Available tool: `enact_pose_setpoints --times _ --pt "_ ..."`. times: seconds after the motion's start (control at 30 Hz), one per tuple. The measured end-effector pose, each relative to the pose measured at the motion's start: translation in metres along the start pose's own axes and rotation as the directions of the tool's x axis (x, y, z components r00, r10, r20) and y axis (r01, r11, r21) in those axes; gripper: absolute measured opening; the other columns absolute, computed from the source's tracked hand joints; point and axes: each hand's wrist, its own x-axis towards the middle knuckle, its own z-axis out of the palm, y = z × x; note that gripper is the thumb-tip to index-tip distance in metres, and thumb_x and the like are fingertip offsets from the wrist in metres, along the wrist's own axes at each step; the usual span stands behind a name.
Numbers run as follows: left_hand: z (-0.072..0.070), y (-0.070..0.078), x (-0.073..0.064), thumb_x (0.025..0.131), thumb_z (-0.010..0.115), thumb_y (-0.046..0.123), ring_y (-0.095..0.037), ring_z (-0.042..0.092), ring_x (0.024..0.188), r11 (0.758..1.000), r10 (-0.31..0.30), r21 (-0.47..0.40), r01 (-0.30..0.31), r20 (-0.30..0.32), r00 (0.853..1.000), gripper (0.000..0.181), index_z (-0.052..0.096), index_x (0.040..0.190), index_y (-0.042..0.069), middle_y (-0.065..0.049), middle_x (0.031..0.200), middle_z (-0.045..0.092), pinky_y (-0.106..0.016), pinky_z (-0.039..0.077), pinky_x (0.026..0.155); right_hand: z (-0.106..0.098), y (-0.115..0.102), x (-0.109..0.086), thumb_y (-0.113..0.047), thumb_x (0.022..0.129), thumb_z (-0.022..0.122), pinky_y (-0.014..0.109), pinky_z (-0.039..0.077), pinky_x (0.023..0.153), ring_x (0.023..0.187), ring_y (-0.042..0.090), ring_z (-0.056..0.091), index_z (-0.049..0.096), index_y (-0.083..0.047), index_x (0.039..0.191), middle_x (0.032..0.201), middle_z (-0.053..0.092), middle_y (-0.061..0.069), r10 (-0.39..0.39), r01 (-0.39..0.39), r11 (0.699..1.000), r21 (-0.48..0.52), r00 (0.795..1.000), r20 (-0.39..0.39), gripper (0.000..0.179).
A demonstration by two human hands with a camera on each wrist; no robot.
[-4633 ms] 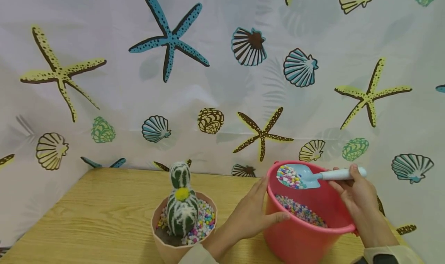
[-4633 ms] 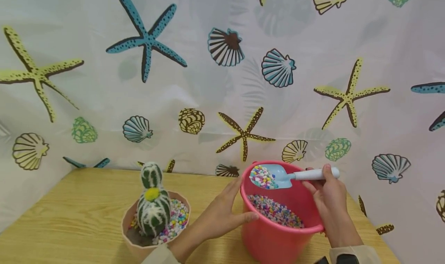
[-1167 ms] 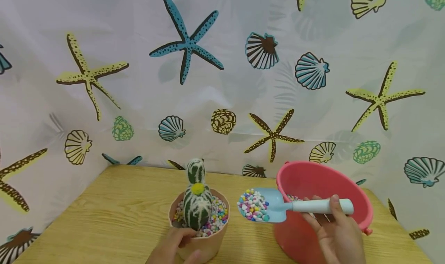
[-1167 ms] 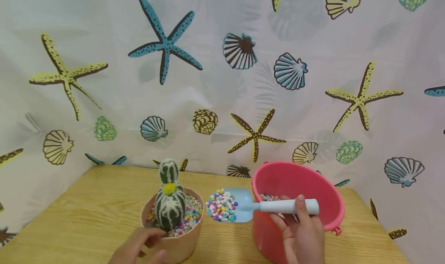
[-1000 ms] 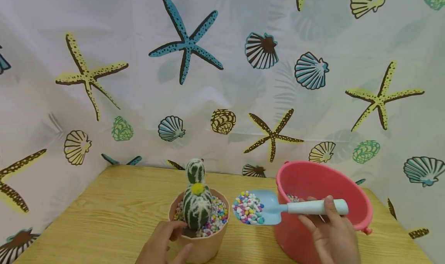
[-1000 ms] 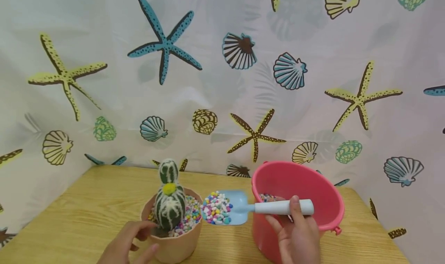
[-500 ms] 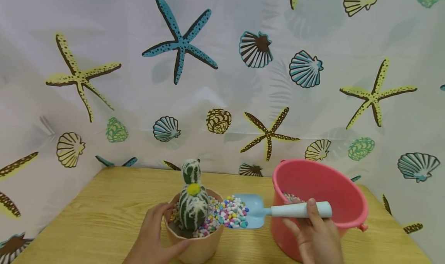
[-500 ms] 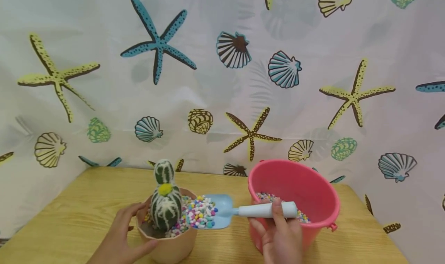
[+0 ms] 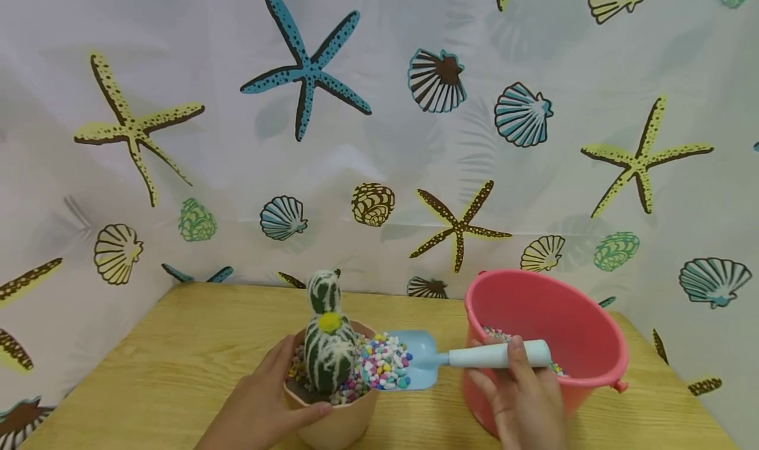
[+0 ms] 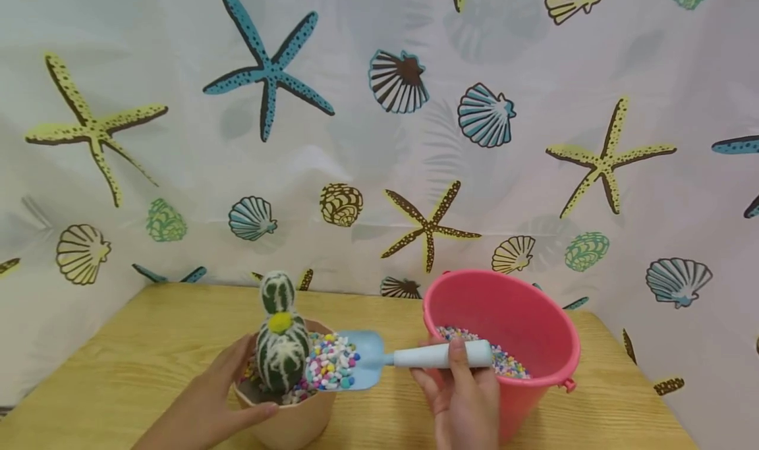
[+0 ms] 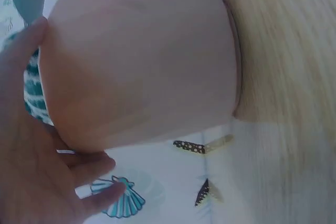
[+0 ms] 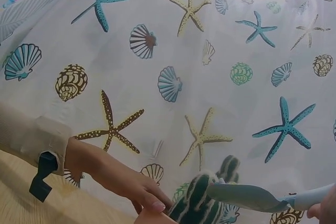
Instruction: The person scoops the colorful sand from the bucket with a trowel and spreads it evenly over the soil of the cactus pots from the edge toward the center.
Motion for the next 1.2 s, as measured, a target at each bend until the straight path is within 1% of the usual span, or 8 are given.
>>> enact_pose_setpoints --times 0.13,0.37,0.5,0.67,0.8,0.93,1.03,1.2 --pt "0.004 0.013 -0.004 0.069 0.059 0.079 -0.05 0.049 0.119 0.99 -0.1 0.096 0.105 -0.056 0.993 0.121 0.016 0.152 0.002 -0.026 0.15 0.03 -0.068 0.04 0.091 0.004 -0.004 0.001 -0.039 0.095 0.047 0.037 0.053 0.088 0.104 0.016 0.066 0.037 -0.012 0.128 0.112 0.059 0.0 -0.015 0.014 0.998 -0.056 1.0 -0.003 0.044" --pt "0.015 0.034 -0.01 0.062 0.045 0.093 -0.051 0.05 0.116 0.934 -0.253 0.218 0.283 -0.155 0.955 0.137 0.021 0.144 -0.014 -0.036 0.145 0.031 -0.062 0.043 0.09 0.007 -0.01 0.007 -0.036 0.096 0.049 0.038 0.054 0.087 0.104 0.018 0.066 0.043 -0.009 0.117 0.102 0.059 0.001 -0.076 0.076 0.997 -0.031 0.997 0.018 0.035" --pt "0.012 0.026 -0.011 0.062 0.05 0.09 -0.055 0.049 0.114 0.953 -0.234 0.162 0.256 -0.141 0.962 0.134 0.019 0.147 -0.01 -0.034 0.143 0.033 -0.061 0.046 0.088 0.01 -0.01 0.01 -0.039 0.096 0.047 0.037 0.053 0.09 0.106 0.016 0.063 0.038 -0.011 0.12 0.108 0.052 0.001 -0.064 0.064 0.995 -0.079 0.998 0.004 0.038" --pt "0.006 0.008 -0.006 0.067 0.062 0.079 -0.055 0.042 0.122 0.99 -0.139 0.03 0.141 -0.057 0.989 0.128 0.009 0.151 -0.002 -0.03 0.149 0.023 -0.062 0.044 0.092 0.017 -0.01 0.013 -0.041 0.097 0.046 0.039 0.051 0.092 0.111 0.017 0.056 0.036 -0.013 0.122 0.114 0.044 0.004 -0.058 0.058 0.992 -0.111 0.998 -0.001 0.039" --pt "0.004 0.002 -0.002 0.07 0.066 0.072 -0.055 0.042 0.123 0.996 -0.088 0.003 0.088 -0.019 0.996 0.124 0.01 0.15 -0.004 -0.029 0.151 0.02 -0.064 0.041 0.094 0.018 -0.009 0.014 -0.041 0.097 0.046 0.04 0.051 0.092 0.109 0.015 0.057 0.034 -0.014 0.125 0.122 0.041 0.006 -0.051 0.05 0.992 -0.112 0.999 0.0 0.04" --pt "0.01 0.006 -0.005 0.068 0.06 0.079 -0.05 0.055 0.108 0.985 -0.128 0.107 0.134 -0.061 0.99 0.126 0.015 0.148 -0.007 -0.03 0.148 0.027 -0.063 0.045 0.088 0.018 -0.007 0.014 -0.04 0.097 0.045 0.041 0.051 0.091 0.105 0.015 0.061 0.032 -0.013 0.129 0.128 0.04 0.009 -0.052 0.051 0.993 -0.109 0.999 -0.003 0.043" --pt "0.015 0.014 -0.01 0.063 0.052 0.089 -0.046 0.059 0.102 0.961 -0.194 0.173 0.214 -0.124 0.973 0.133 0.019 0.146 -0.009 -0.03 0.145 0.032 -0.06 0.048 0.082 0.019 -0.006 0.014 -0.04 0.097 0.045 0.041 0.051 0.091 0.105 0.015 0.061 0.03 -0.012 0.133 0.131 0.038 0.01 -0.054 0.054 0.993 -0.109 0.999 0.001 0.047" --pt "0.018 0.022 -0.014 0.059 0.052 0.091 -0.049 0.059 0.097 0.944 -0.246 0.179 0.275 -0.169 0.954 0.137 0.021 0.144 -0.011 -0.033 0.138 0.038 -0.057 0.051 0.075 0.02 -0.005 0.014 -0.04 0.096 0.046 0.041 0.051 0.091 0.105 0.015 0.061 0.029 -0.012 0.134 0.133 0.037 0.011 -0.057 0.058 0.992 -0.109 0.998 0.007 0.05"
